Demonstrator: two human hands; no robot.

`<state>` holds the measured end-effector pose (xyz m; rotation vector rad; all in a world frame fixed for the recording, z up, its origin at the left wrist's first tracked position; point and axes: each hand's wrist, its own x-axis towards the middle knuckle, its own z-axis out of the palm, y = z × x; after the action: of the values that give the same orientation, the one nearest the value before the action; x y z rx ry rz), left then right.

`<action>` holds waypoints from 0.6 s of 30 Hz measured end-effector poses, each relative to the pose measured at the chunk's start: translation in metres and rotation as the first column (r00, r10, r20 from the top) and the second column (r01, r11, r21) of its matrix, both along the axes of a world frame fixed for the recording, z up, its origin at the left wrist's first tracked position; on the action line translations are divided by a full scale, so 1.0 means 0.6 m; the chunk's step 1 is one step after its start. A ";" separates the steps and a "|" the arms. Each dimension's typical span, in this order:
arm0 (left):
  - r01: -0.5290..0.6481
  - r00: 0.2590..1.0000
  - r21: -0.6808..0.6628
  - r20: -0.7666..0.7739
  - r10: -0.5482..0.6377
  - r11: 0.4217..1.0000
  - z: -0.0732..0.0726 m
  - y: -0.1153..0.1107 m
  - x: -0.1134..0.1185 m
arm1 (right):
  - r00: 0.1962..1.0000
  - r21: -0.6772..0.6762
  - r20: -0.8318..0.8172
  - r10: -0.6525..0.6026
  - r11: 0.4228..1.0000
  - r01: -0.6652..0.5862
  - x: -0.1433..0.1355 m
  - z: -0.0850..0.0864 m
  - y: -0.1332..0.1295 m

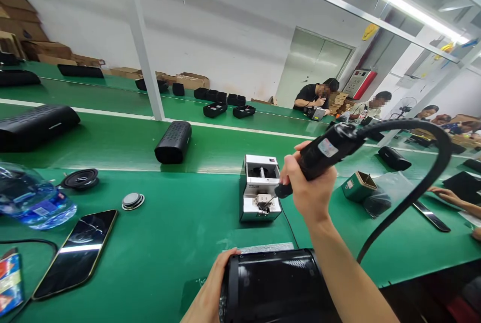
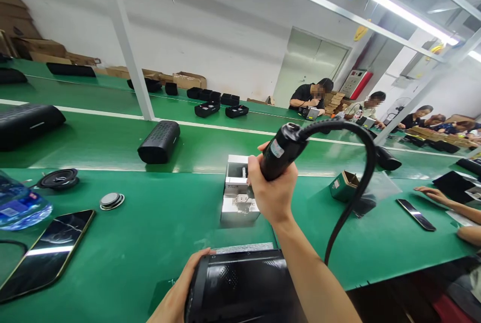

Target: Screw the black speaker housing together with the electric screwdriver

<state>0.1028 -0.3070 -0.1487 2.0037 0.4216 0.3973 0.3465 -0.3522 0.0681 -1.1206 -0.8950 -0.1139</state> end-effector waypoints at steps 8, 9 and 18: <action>-0.019 0.999 0.016 -0.026 0.019 1.000 0.012 0.006 0.005 | 0.999 -0.005 -0.035 -0.035 0.999 0.035 0.003 -0.006 0.007; -0.013 1.000 0.018 -0.027 0.014 1.000 0.015 0.006 0.006 | 0.999 0.002 -0.028 -0.035 0.999 0.035 0.003 -0.005 0.006; 0.001 1.000 0.020 -0.028 -0.001 1.000 0.026 0.002 -0.004 | 0.998 -0.028 -0.047 -0.031 0.999 0.029 0.011 -0.012 0.011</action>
<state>0.1001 -0.3060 -0.1330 2.0313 0.4358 0.3747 0.3532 -0.3456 0.0609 -1.1576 -0.8398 -0.0996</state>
